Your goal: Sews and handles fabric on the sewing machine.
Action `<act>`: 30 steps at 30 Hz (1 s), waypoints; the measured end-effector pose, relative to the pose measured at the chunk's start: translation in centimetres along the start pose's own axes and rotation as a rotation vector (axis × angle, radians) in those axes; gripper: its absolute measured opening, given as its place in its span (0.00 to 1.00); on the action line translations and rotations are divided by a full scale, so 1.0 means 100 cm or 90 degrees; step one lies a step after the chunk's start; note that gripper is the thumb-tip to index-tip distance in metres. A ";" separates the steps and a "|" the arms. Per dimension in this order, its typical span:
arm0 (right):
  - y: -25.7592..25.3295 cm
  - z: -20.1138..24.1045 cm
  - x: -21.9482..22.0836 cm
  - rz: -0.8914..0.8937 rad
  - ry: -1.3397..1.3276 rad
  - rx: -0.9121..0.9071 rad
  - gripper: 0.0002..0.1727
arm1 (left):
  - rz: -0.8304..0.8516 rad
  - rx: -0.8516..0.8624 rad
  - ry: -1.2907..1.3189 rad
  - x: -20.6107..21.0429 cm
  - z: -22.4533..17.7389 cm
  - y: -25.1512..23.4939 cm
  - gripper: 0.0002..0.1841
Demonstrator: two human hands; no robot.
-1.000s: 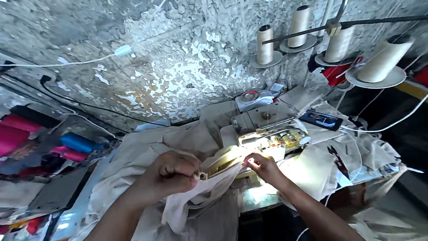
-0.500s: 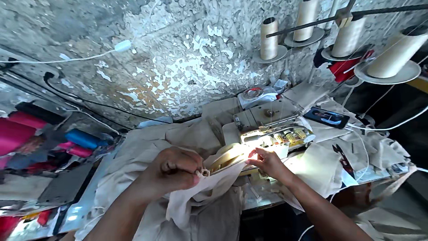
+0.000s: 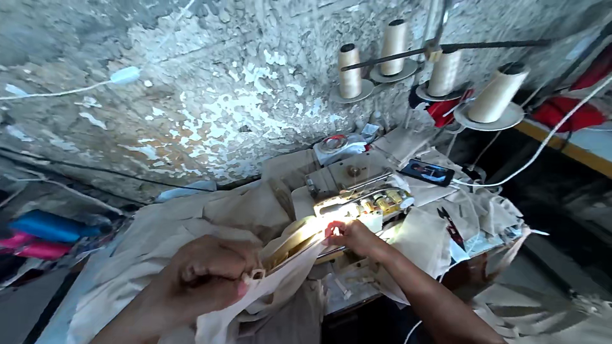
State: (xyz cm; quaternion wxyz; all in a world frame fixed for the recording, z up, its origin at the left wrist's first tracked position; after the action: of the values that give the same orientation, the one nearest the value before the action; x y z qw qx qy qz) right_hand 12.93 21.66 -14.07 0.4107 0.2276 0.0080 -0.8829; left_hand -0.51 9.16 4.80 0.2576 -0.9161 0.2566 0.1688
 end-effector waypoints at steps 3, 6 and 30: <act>0.005 0.001 -0.003 -0.023 -0.004 -0.025 0.16 | 0.000 -0.005 -0.003 -0.003 0.002 0.003 0.12; 0.010 0.002 -0.005 -0.047 -0.045 -0.032 0.16 | -0.004 -0.016 -0.001 -0.006 0.007 0.005 0.12; 0.057 -0.069 0.034 -0.185 -0.127 -0.071 0.12 | 0.198 -0.222 -0.561 0.011 0.007 -0.042 0.10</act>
State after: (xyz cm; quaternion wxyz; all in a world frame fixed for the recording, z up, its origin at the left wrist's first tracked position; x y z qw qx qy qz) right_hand 17.93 16.84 -20.66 0.2892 0.1125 0.0490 -0.9494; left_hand 2.61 12.16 5.38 0.1559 -0.7380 0.2250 0.6168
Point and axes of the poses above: each hand's wrist, its own y-axis away from the middle knuckle, its own x-axis out of the palm, z = x × y, the point moved 9 cm from there along -y, towards the middle knuckle, and after that the axes turned 10 degrees about x, right-handed, at the moved point
